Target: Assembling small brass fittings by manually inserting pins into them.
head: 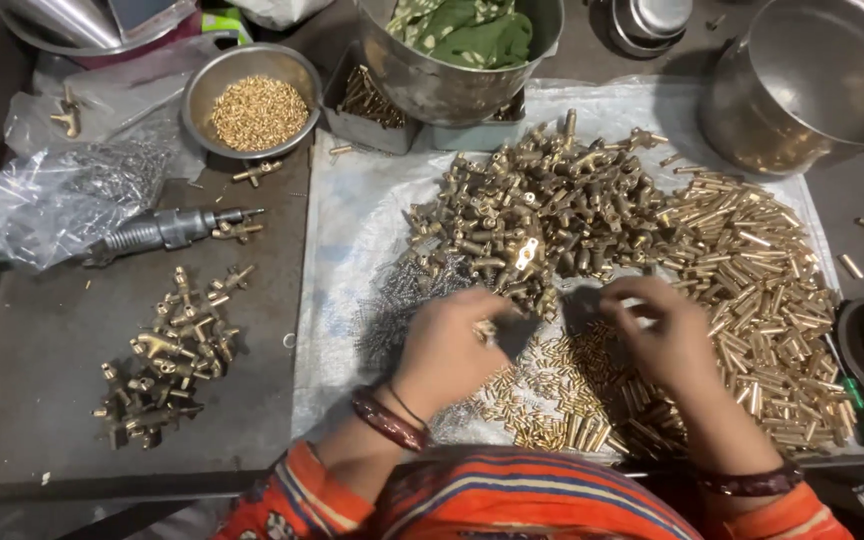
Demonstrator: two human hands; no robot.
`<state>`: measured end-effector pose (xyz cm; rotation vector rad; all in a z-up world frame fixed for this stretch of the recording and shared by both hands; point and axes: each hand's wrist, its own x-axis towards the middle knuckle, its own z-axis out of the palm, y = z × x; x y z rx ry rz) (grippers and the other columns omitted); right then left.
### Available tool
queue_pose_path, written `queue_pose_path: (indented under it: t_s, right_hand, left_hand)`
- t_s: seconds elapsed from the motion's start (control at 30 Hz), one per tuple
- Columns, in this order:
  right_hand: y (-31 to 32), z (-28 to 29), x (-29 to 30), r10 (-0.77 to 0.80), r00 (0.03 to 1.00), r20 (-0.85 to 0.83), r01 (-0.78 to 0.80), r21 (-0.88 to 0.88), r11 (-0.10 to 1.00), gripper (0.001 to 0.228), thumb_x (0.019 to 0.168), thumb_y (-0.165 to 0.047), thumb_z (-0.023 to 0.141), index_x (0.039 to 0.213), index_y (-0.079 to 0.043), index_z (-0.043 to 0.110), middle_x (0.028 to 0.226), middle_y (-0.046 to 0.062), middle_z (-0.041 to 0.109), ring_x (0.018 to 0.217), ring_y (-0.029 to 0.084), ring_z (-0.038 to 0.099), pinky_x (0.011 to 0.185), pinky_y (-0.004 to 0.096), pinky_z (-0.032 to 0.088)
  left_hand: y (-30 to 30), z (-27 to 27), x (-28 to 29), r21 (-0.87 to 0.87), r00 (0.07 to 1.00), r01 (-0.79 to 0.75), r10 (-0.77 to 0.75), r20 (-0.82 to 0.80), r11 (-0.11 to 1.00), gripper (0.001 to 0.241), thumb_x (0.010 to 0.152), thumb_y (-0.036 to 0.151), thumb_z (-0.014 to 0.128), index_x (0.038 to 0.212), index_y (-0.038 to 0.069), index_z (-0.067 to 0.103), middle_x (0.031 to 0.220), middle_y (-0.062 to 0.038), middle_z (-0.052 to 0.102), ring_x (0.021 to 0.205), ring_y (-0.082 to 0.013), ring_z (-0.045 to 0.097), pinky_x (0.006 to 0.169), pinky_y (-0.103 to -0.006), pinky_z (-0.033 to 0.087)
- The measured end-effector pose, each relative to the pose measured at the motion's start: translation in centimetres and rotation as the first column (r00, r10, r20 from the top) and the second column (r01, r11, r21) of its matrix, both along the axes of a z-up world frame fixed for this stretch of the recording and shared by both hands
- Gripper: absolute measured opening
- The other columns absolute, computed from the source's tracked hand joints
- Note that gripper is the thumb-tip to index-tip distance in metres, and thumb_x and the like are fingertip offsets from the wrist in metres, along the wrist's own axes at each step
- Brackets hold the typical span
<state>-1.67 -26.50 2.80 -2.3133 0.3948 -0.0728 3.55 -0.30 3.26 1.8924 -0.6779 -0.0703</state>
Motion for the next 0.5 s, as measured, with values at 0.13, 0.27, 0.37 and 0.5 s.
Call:
queue_pose_path:
  t_s: [0.13, 0.27, 0.37, 0.5]
  right_hand:
    - [0.3, -0.9, 0.9, 0.357, 0.909, 0.215, -0.246, -0.415, 0.876, 0.020, 0.085, -0.013, 0.075, 0.105, -0.015, 0.078, 0.109, 0.005, 0.075, 0.098, 0.026, 0.071, 0.085, 0.039, 0.058]
    - [0.6, -1.8, 1.8, 0.361, 0.923, 0.136, -0.244, -0.518, 0.820, 0.021, 0.084, -0.017, 0.073, 0.104, -0.017, 0.080, 0.102, 0.006, 0.073, 0.094, 0.031, 0.067, 0.081, 0.043, 0.056]
    - [1.2, -1.5, 1.7, 0.317, 0.942, 0.112, -0.216, -0.521, 0.826, 0.019, 0.082, -0.019, 0.073, 0.100, -0.017, 0.079, 0.101, 0.006, 0.072, 0.095, 0.031, 0.066, 0.080, 0.043, 0.056]
    - [1.6, -0.6, 0.8, 0.257, 0.965, 0.059, -0.196, -0.491, 0.849, 0.016, 0.084, -0.019, 0.076, 0.099, -0.014, 0.075, 0.100, 0.007, 0.071, 0.096, 0.031, 0.067, 0.080, 0.042, 0.056]
  left_hand:
    - [0.9, -1.1, 0.9, -0.334, 0.827, -0.131, -0.083, -0.556, 0.933, 0.030, 0.093, 0.035, 0.061, 0.094, 0.007, 0.074, 0.076, -0.003, 0.071, 0.060, -0.0142, 0.062, 0.052, -0.0293, 0.049]
    - [0.6, -1.3, -0.9, -0.514, 0.598, -0.308, -0.257, -0.759, 0.800, 0.044, 0.101, 0.039, 0.054, 0.083, 0.003, 0.073, 0.070, -0.006, 0.070, 0.055, -0.0146, 0.063, 0.052, -0.0288, 0.050]
    - [0.1, -3.1, -2.3, -0.454, 0.535, -0.294, -0.249, -0.807, 0.841, 0.044, 0.100, 0.036, 0.054, 0.083, 0.001, 0.074, 0.069, -0.007, 0.071, 0.056, -0.0157, 0.065, 0.054, -0.0297, 0.052]
    - [-0.7, -4.3, -3.1, -0.387, 0.527, -0.216, -0.227, -0.819, 0.897, 0.039, 0.100, 0.032, 0.061, 0.086, -0.001, 0.075, 0.072, -0.008, 0.071, 0.058, -0.0159, 0.064, 0.057, -0.0297, 0.052]
